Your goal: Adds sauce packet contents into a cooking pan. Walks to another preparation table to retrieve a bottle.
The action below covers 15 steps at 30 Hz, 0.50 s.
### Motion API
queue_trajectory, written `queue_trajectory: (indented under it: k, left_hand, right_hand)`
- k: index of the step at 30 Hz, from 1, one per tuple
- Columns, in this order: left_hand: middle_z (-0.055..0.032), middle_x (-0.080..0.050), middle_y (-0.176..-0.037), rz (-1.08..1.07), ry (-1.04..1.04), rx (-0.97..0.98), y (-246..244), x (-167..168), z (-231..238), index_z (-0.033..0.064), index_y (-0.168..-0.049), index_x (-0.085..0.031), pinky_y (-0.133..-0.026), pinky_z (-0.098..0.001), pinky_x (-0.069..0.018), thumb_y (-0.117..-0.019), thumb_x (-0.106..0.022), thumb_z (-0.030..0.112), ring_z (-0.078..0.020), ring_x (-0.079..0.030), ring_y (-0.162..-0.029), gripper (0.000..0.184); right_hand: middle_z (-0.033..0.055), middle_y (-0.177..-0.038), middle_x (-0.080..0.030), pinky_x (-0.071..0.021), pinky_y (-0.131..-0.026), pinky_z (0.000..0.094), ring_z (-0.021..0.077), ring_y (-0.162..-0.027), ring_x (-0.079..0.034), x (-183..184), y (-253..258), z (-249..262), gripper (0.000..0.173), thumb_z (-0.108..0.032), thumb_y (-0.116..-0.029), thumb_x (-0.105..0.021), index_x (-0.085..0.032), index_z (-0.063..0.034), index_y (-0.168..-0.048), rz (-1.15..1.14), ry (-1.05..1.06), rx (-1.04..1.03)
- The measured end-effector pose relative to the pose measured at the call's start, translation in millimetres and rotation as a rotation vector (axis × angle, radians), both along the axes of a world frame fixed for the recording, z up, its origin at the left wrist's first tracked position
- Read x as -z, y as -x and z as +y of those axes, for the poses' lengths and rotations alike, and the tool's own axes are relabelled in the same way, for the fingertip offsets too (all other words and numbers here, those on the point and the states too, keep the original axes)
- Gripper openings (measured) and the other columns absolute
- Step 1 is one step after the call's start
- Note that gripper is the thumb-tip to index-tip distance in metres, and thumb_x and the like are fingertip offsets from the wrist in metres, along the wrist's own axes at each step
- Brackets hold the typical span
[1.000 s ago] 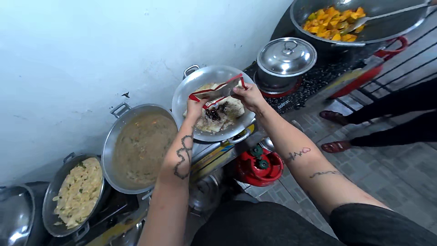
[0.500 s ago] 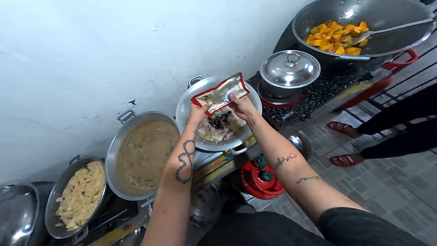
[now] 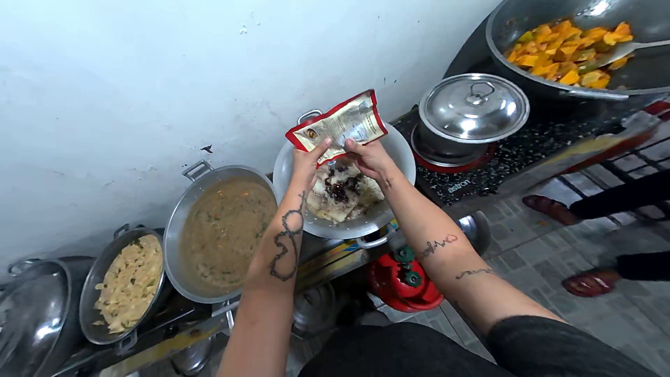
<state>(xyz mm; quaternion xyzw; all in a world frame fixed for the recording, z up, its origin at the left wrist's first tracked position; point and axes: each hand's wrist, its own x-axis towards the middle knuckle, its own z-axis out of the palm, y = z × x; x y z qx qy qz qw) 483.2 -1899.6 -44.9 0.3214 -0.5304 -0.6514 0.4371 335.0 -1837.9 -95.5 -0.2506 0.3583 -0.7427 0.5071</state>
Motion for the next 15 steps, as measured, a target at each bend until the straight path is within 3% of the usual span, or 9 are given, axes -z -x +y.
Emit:
queue_trajectory:
  k: [5, 10, 15]
  left_hand:
    - [-0.0095, -0.069, -0.108, 0.025, 0.005, -0.091, 12, -10, 4, -0.0004, -0.129, -0.051, -0.088, -0.0361, -0.0606, -0.0934, -0.071, 0.002, -0.0158, -0.070, -0.096, 0.041]
    - [-0.0061, -0.070, -0.104, 0.091, 0.093, -0.107, 16, -3, 9, -0.0001, -0.125, -0.052, -0.088, -0.0344, -0.0605, -0.0932, -0.069, -0.002, -0.0131, -0.070, -0.095, 0.036]
    - [-0.0048, -0.071, -0.102, 0.154, 0.166, -0.091, 19, 6, 10, 0.0003, -0.122, -0.054, -0.089, -0.0356, -0.0609, -0.0930, -0.068, -0.004, -0.0133, -0.071, -0.095, 0.032]
  right_hand:
    - [0.0055, -0.109, -0.070, -0.0608, -0.090, 0.0340, 0.0146, -0.098, -0.070, -10, -1, -2, 0.045, 0.012, -0.0863, -0.069, -0.054, -0.0021, -0.126, 0.113, 0.056, 0.035]
    - [0.0061, -0.108, -0.070, -0.0611, -0.090, 0.0338, 0.0141, -0.099, -0.071, -12, -2, -1, 0.054, 0.015, -0.0771, -0.074, -0.054, -0.0003, -0.125, 0.180, 0.076, 0.109]
    - [0.0070, -0.110, -0.071, -0.0607, -0.092, 0.0344, 0.0149, -0.102, -0.070, -11, -4, 3, 0.057, 0.017, -0.0746, -0.074, -0.054, 0.0003, -0.125, 0.153, 0.102, 0.090]
